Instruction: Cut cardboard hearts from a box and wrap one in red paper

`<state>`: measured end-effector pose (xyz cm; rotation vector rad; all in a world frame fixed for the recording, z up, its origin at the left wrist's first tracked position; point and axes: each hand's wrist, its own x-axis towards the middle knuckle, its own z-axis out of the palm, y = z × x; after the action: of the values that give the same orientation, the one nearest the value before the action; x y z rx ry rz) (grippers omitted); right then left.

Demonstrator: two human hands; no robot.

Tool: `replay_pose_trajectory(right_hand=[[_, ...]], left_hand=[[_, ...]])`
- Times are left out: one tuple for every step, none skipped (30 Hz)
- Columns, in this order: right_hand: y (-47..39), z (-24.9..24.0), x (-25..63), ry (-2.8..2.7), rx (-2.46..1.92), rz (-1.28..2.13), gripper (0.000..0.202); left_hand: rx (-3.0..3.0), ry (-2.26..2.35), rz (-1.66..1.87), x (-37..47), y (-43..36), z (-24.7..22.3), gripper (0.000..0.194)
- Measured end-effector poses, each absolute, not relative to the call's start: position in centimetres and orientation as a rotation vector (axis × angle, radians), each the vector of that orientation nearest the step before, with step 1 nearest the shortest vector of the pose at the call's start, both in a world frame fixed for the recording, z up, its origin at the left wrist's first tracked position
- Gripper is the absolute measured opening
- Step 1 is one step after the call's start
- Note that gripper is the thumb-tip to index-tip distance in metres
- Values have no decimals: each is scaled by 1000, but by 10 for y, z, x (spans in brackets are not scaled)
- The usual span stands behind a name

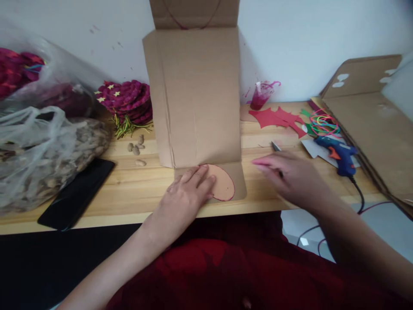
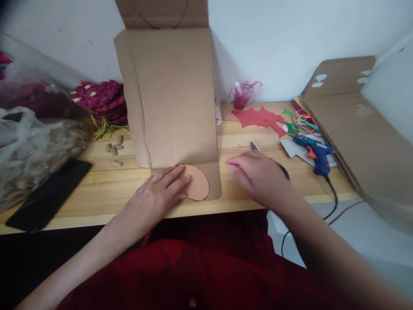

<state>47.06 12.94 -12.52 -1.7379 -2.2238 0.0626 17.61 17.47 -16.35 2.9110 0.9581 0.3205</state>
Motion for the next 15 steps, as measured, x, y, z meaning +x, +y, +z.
replay_pose_trajectory(right_hand=[[138,-128,456,-2313,-1578,153,33],[147,-132,441,-2358,-1451,183,34],[155,-137,429,-2411,-1367,193,36],[163,-141,419,-2454,-1315,186,38],[169,-146,411,-2477,-1296,166,39],[173,-150,406,-2493,-1290,149,39],[177,-153,403,-2497,-1294,136,39],[178,-155,402,-2492,-1300,129,39],[179,-157,402,-2482,-1307,132,39],[179,-157,403,-2469,-1313,143,39],[179,-158,403,-2451,-1322,157,38],[179,-158,404,-2433,-1331,171,36],[178,-158,404,-2417,-1342,187,35],[178,-158,404,-2403,-1354,201,34],[177,-158,404,-2394,-1360,212,34]], left_hand=[[2928,956,326,176,175,-165,41],[2945,959,328,176,176,-166,44],[2963,965,323,177,176,-167,48],[2980,973,320,177,176,-168,52],[2996,982,315,177,177,-168,55],[3010,991,312,177,177,-167,56],[3018,995,305,177,177,-166,56],[3022,999,295,177,178,-165,55],[3021,1004,282,177,178,-164,54],[3016,1010,267,177,178,-164,53],[3010,1015,254,177,179,-163,53],[3006,1019,248,176,180,-164,53],[3006,1024,245,176,180,-164,54],[3009,1026,244,175,181,-166,54],[3015,1025,246,175,181,-168,53]])
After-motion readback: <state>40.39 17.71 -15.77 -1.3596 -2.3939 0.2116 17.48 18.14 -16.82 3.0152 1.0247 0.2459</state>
